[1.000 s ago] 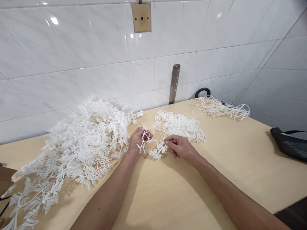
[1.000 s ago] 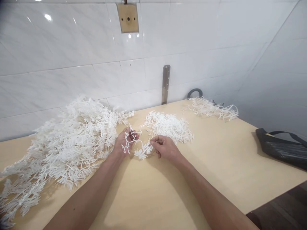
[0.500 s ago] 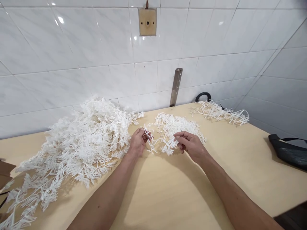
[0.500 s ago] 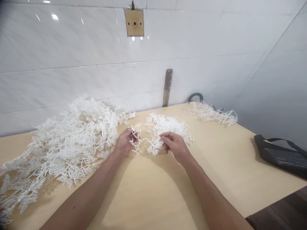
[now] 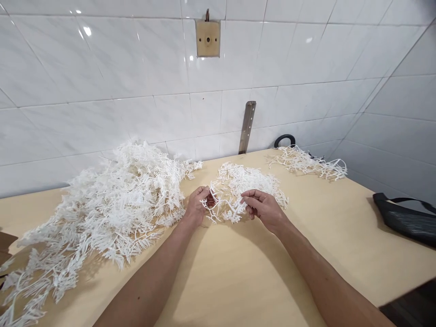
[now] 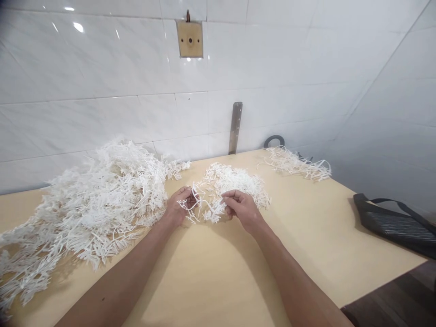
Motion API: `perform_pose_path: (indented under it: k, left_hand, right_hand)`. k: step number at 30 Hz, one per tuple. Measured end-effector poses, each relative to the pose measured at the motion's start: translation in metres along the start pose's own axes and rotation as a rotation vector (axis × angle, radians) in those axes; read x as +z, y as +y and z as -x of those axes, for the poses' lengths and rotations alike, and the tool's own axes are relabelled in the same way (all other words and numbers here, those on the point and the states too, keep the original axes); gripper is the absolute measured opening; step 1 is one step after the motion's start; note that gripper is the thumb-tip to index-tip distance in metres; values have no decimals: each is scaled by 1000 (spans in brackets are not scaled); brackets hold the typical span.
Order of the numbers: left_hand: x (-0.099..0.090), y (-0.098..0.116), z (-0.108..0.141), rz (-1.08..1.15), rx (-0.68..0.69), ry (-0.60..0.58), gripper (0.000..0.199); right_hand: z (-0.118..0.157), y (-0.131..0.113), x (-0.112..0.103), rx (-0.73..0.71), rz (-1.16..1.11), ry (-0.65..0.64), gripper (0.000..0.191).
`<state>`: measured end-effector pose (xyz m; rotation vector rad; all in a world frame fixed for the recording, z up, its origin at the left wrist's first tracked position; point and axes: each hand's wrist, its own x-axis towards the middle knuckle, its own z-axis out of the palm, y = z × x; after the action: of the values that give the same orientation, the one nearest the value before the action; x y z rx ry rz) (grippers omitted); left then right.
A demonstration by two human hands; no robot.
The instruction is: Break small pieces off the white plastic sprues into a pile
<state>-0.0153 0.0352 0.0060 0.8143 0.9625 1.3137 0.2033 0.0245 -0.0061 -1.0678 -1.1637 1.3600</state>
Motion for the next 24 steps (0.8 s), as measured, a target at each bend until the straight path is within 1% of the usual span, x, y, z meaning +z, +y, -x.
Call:
perform_pose_path:
  k: [4,6,7,9,10,11,12,13,14,15,16,17,18,19,21,22,24]
  left_hand:
    - [1,1,-4,-31,35,17,30]
    - [2,9,-7,-54,95,73,28]
    - [3,15,-7,-77,139,133,27]
    - [9,34,-2,-147,273,251,23]
    - [14,45,4,-191,378,289,21]
    - [19,56,13,-242,511,309,19]
    - [26,67,24,-293,646,303,19]
    - [33,75,36,-356,749,258,17]
    - [40,82,49,-436,803,194,14]
    - [46,85,60,-545,798,94,8]
    - [52,85,69,-674,743,-33,10]
    - [56,81,76,-810,659,-161,16]
    - [59,75,79,-951,595,-250,20]
    - [60,67,80,-1095,577,-287,19]
    - [59,49,76,-1313,648,-323,17]
    - [57,41,72,-1397,681,-341,20]
    - [54,30,66,-1527,693,-373,26]
  right_hand:
    - [1,-1,1,-4,-10,8,29]
    - [1,-1,1,-9,-10,-4,28]
    - [1,0,1,-15,-9,-11,28]
    - [0,1,1,-28,2,-21,28]
    - [0,1,2,-35,10,-20,28]
    - [0,1,2,-41,20,-18,29]
    - [0,1,3,-45,30,-15,29]
    - [1,1,3,-47,37,-13,30]
    - [1,1,4,-48,41,-12,30]
    - [1,0,5,-50,45,-11,30]
    - [1,-1,5,-50,48,-13,30]
    - [1,-1,5,-50,52,-15,30]
    - [1,-2,5,-51,55,-15,30]
    - [1,-3,5,-51,56,-11,29]
    - [1,-4,4,-48,40,2,29]
    - [1,-5,4,-46,19,9,29]
    - [1,-7,4,-39,-32,10,29]
